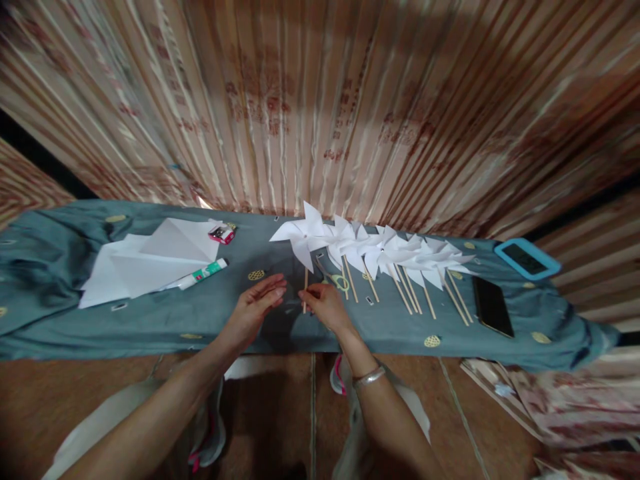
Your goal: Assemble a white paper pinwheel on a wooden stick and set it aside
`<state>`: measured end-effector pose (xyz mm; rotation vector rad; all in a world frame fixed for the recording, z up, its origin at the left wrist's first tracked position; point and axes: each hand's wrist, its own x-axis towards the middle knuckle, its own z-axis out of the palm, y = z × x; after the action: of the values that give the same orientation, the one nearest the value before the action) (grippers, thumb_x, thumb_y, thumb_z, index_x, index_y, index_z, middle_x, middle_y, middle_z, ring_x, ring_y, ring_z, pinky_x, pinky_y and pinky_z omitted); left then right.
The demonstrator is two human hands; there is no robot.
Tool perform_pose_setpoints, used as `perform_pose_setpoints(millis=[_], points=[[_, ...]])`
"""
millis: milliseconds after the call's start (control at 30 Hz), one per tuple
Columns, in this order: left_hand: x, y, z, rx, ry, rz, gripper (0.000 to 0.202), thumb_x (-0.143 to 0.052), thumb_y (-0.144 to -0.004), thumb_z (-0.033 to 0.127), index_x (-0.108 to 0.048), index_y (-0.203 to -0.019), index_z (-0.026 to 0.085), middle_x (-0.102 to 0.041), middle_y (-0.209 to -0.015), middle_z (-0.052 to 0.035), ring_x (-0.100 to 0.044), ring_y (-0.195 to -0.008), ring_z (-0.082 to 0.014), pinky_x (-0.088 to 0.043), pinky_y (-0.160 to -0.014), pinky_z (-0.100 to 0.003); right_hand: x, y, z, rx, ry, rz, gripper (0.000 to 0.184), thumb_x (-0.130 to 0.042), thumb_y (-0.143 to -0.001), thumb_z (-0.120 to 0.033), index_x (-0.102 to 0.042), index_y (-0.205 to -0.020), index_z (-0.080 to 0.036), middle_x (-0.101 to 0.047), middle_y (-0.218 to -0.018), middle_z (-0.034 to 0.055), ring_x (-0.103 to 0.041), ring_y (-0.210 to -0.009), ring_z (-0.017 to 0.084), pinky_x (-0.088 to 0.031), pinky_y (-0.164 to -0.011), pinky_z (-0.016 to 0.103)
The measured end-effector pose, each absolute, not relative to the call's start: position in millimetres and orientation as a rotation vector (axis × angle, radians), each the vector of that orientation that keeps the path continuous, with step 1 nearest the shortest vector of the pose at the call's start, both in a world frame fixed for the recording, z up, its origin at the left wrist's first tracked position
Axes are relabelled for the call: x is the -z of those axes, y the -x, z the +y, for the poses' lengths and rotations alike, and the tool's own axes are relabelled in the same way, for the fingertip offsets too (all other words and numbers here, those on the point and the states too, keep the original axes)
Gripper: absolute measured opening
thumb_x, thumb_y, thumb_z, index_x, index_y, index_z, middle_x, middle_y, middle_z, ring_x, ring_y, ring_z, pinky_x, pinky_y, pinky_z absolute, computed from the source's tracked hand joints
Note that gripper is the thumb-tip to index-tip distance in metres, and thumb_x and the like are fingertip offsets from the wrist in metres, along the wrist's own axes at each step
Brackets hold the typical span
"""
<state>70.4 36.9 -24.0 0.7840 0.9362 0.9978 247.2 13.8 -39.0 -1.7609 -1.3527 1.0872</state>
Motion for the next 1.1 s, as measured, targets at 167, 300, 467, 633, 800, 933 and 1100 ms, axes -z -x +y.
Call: perform_pose_setpoints(millis=[167,300,467,633,800,933,1100], points=[[24,-68,37,-0.991,-0.801,0.929,0.055,-0.092,-0.051,0.039,-0.077,-0.099,0.016,-0.076,-0.106,-0.0116,-0.068,-0.107,-0.024,-0.048,-0.095,-0.036,45,-246,27,-1.103,1.843,-1.304,0.026,-0.064,-0.086,-0.024,-0.064,-0.061,-0.018,-0.062,-0.05,-0.002,-0.059,-0.048,0.012,-0.043,-0.049,0.021],[21,-65,36,-0.991,-0.803,0.926,0.055,-0.092,-0.051,0.04,-0.078,-0.099,0.017,-0.076,-0.108,-0.012,-0.067,-0.106,-0.0237,-0.048,-0.094,-0.036,44,-244,32,-1.129,1.89,-1.263,0.028,-0.063,-0.088,-0.022,-0.064,-0.06,-0.017,-0.064,-0.051,-0.0008,-0.059,-0.046,0.011,-0.046,-0.048,0.02],[19,-62,35,-0.984,-0.803,0.932,0.059,-0.093,-0.048,0.043,-0.078,-0.098,0.017,-0.076,-0.11,-0.0124,-0.067,-0.107,-0.0247,-0.047,-0.095,-0.036,40,-244,35,-1.107,1.936,-1.247,0.033,-0.063,-0.089,-0.026,-0.064,-0.058,-0.016,-0.065,-0.051,0.001,-0.057,-0.044,0.01,-0.046,-0.047,0.02],[18,-61,32,-0.981,-0.82,0.947,0.061,-0.093,-0.048,0.047,-0.078,-0.099,0.017,-0.075,-0.114,-0.0133,-0.066,-0.108,-0.0261,-0.048,-0.093,-0.037,32,-249,20,-1.012,1.951,-1.278,0.028,-0.061,-0.09,-0.029,-0.068,-0.065,-0.017,-0.07,-0.06,0.0032,-0.063,-0.051,0.012,-0.048,-0.051,0.022],[18,-61,30,-0.968,-0.843,0.955,0.063,-0.093,-0.048,0.048,-0.078,-0.1,0.016,-0.075,-0.114,-0.0144,-0.067,-0.108,-0.026,-0.049,-0.093,-0.037,25,-288,-36,-0.778,1.939,-1.323,0.027,-0.06,-0.087,-0.043,-0.073,-0.082,-0.02,-0.075,-0.075,0.006,-0.068,-0.06,0.018,-0.051,-0.057,0.028],[18,-61,26,-0.941,-0.863,0.975,0.061,-0.093,-0.046,0.047,-0.078,-0.097,0.016,-0.076,-0.111,-0.0133,-0.067,-0.106,-0.026,-0.049,-0.097,-0.04,32,-365,-99,-0.389,2.077,-1.15,0.042,-0.056,-0.082,-0.057,-0.073,-0.095,-0.021,-0.078,-0.083,0.0105,-0.072,-0.07,0.026,-0.057,-0.067,0.037],[24,-66,23,-0.908,-0.894,0.996,0.057,-0.093,-0.047,0.044,-0.079,-0.096,0.018,-0.078,-0.103,-0.0095,-0.069,-0.098,-0.0237,-0.048,-0.1,-0.041,37,-483,-156,0.269,2.436,-0.968,0.061,-0.047,-0.08,-0.058,-0.069,-0.112,-0.011,-0.072,-0.108,0.0269,-0.07,-0.092,0.042,-0.052,-0.08,0.054]])
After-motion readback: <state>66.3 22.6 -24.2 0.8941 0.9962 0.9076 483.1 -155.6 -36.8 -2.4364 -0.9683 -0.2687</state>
